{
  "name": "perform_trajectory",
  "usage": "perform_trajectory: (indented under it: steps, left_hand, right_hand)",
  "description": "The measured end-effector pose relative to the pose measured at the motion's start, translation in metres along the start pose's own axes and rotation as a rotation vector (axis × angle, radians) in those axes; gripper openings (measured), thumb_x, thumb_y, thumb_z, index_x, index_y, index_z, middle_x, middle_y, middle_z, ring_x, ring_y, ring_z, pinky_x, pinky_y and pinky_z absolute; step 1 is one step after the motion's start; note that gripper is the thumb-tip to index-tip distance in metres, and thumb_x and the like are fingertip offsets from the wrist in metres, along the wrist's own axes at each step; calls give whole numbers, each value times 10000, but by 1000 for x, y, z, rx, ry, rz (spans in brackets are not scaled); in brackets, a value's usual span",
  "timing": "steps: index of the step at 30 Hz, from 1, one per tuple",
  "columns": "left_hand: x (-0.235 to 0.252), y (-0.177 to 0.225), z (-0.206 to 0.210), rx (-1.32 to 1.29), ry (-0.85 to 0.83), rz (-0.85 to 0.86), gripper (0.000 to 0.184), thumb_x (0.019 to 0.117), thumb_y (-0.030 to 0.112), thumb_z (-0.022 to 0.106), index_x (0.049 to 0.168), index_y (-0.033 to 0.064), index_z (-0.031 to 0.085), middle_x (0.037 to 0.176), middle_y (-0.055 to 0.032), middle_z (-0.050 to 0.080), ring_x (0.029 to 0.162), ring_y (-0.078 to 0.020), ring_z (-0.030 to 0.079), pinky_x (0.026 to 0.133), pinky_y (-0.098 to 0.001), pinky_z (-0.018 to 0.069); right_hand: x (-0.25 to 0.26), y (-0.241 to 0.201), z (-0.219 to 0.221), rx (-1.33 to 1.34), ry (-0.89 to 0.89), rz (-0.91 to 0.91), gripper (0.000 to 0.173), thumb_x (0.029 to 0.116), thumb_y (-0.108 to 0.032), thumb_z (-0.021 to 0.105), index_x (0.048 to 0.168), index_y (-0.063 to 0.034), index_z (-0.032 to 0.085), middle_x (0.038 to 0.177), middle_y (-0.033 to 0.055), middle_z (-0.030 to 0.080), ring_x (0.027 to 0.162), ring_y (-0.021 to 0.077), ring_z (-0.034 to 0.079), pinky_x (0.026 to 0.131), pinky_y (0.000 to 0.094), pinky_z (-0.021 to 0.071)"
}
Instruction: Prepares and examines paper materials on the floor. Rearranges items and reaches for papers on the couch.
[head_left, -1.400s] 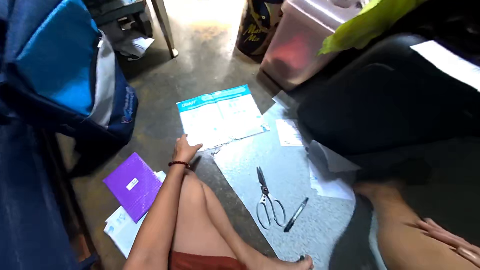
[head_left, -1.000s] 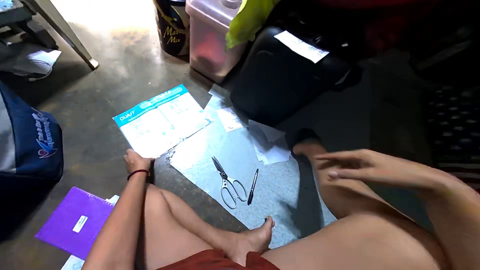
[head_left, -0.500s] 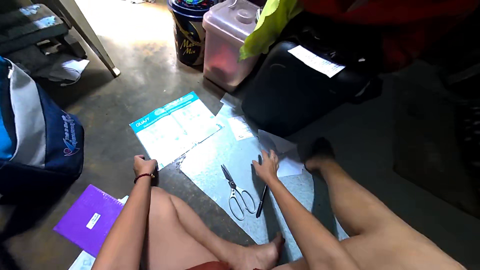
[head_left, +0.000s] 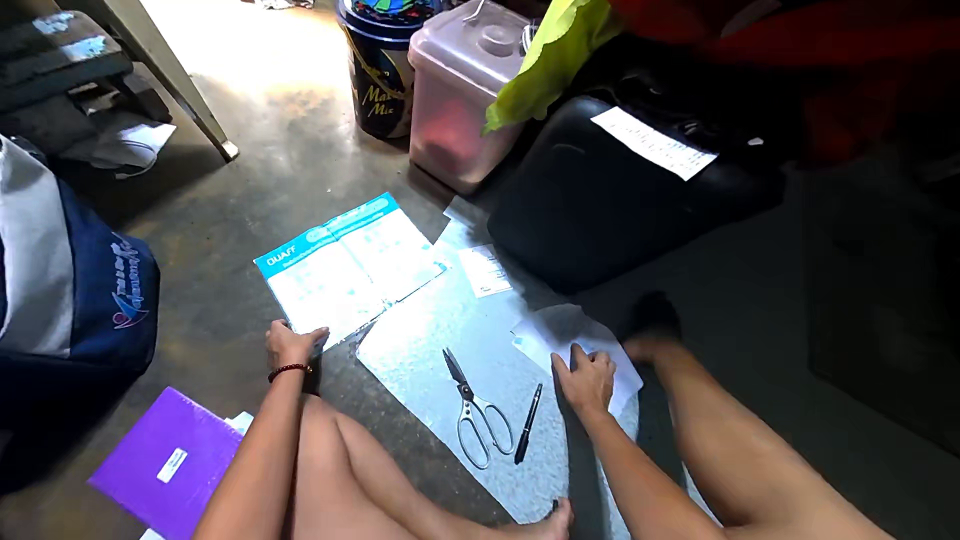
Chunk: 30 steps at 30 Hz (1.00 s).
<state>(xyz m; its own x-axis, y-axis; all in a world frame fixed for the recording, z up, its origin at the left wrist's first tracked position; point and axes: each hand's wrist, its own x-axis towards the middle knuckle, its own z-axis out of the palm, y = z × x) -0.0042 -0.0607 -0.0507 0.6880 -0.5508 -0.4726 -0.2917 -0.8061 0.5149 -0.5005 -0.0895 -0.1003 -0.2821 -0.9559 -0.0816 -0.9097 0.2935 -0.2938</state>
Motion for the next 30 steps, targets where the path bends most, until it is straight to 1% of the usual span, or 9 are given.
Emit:
perform_trajectory:
  steps: [3, 6, 8, 11, 15, 17, 22, 28, 30]
  left_hand:
    - [-7, 6, 3, 74, -30, 32, 836, 795, 203, 884, 1456, -58, 443, 1463, -302, 479, 1374, -422, 481, 1117, -551, 416]
    - [-11, 5, 0, 62, -30, 3, 818, 797, 125, 850, 1474, -47, 425, 1421, -289, 534, 1330, -411, 536, 1090, -550, 451]
    - [-8, 3, -2, 36, -26, -26, 765, 807, 83, 826, 1462, -30, 447, 1389, -263, 574, 1308, -385, 562, 1083, -535, 459]
    - [-5, -2, -2, 15, -42, -25, 700, 829, 66, 795, 1442, -32, 474, 1391, -252, 575, 1309, -365, 564, 1091, -528, 452]
    - [-6, -4, -2, 12, -42, -30, 608, 866, 92, 775, 1399, -49, 517, 1378, -267, 577, 1301, -377, 566, 1084, -530, 455]
    - [-4, -3, -2, 34, -44, -43, 477, 947, 122, 688, 1369, -53, 551, 1377, -274, 578, 1307, -380, 561, 1085, -539, 446]
    - [-7, 1, -6, 98, -74, -79, 310, 1040, 139, 530, 1253, -56, 643, 1338, -277, 605, 1286, -382, 574, 1066, -545, 444]
    - [-13, 5, -5, -48, -76, -78, 352, 1075, 154, 440, 1275, -88, 600, 1328, -278, 603, 1259, -369, 589, 1059, -531, 453]
    - [-14, 5, -5, -129, -49, -82, 365, 1075, 153, 441, 1316, -90, 567, 1330, -281, 599, 1253, -368, 593, 1058, -527, 456]
  right_hand:
    - [8, -5, -2, 36, -50, 80, 610, 999, -403, 622, 1431, 22, 557, 1585, 362, 292, 1463, 534, 303, 1159, 639, 303]
    - [19, -20, -3, 24, -122, 157, 655, 1031, -385, 580, 1503, 49, 446, 1591, 358, 285, 1480, 532, 272, 1161, 662, 287]
    - [22, -32, -4, 76, -94, 186, 630, 1017, -243, 607, 1553, 6, 388, 1620, 347, 228, 1486, 540, 244, 1153, 672, 277]
    - [21, -44, -4, -23, -82, 50, 626, 958, 12, 519, 1569, -57, 398, 1643, 298, 238, 1458, 552, 305, 1114, 688, 327]
    - [29, -57, -15, -216, -324, 74, 784, 947, -59, 590, 1643, -135, 235, 1709, 163, 146, 1519, 512, 182, 1071, 747, 307]
    - [38, -61, -24, -277, -407, 76, 898, 911, -105, 665, 1657, -153, 167, 1723, 120, 105, 1526, 504, 166, 1050, 740, 349]
    - [57, -61, -29, -320, -485, 89, 1007, 858, -186, 756, 1659, -156, 147, 1720, 153, 69, 1532, 498, 151, 1097, 724, 316]
    - [58, -61, -20, -268, -391, 178, 971, 893, -214, 731, 1657, -132, 137, 1686, 272, 84, 1519, 533, 151, 1139, 707, 270]
    - [54, -54, -9, -163, -246, 150, 912, 917, -163, 713, 1644, -81, 169, 1656, 339, 104, 1488, 586, 173, 1133, 717, 259]
